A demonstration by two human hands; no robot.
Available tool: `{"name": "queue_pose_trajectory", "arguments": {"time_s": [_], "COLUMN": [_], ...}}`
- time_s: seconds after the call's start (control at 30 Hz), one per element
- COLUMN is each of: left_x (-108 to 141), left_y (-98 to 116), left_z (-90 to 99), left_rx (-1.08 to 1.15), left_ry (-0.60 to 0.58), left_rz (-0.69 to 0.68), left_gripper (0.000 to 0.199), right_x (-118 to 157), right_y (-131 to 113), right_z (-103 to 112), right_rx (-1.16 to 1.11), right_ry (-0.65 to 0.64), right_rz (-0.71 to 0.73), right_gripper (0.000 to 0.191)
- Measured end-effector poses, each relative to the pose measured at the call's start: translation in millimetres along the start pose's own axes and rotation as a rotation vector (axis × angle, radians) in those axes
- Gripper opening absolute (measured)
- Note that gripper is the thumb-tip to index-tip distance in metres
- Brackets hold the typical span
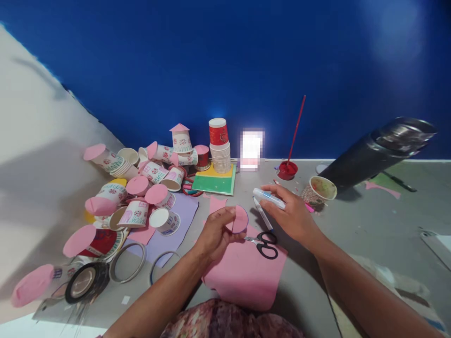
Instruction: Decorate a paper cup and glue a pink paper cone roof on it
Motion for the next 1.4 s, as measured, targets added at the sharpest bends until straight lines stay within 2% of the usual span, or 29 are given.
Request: {"name": "queue_pose_trajectory", "arguments": {"time_s": [0.17,0.27,0.33,0.43,0.57,0.73,0.83,1.0,1.2,1.4], "left_x": [3,4,3,-1,-4,-5,-6,-6,-6,-4], "left_y": [0,2,1,4,11,17,17,14,13,30], "left_z": [-9.8,-11.3,-7.5,1.7,5.1,6.2,9.7,13.9,15.1,16.4], "left_rx": [0.178,0.164,0.107,0.001,-0.029,0.033,0.071,0.073,-0.065,-0.270], "left_ry": [-0.096,-0.110,-0.080,0.001,0.050,0.093,0.128,0.150,0.116,0.109], "left_rz": [0.102,0.071,0.041,-0.044,-0.116,-0.169,-0.211,-0.231,-0.265,-0.372], "left_gripper": [0.042,0.035,0.043,0.050,0.046,0.051,0.052,0.054,0.043,0.028], "right_x": [-4,-6,-6,-6,-5,3,10,21,21,18], "right_y": [25,31,34,39,44,48,49,42,36,40], "right_z": [-15,-19,-20,-20,-30,-46,-56,-72,-72,-65], "right_rx": [-0.616,-0.774,-0.808,-0.813,-0.825,-0.802,-0.773,-0.647,-0.501,-0.435], "right_ry": [-0.085,-0.065,-0.045,-0.027,-0.103,-0.162,-0.163,-0.249,-0.264,-0.232], "right_rz": [-0.216,-0.276,-0.306,-0.330,-0.374,-0.407,-0.408,-0.368,-0.345,-0.342], "right_gripper": [0.045,0.047,0.049,0.055,0.062,0.046,0.049,0.043,0.045,0.037]}}
Point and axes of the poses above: each hand's wrist, its own x-axis away from the middle knuckle, its own z-axis out of the back of the hand, y = z × x, the point moved 10 cm from there along -x, towards the middle knuckle, and after that the axes turned 3 degrees about -x, right-handed, at the moved point
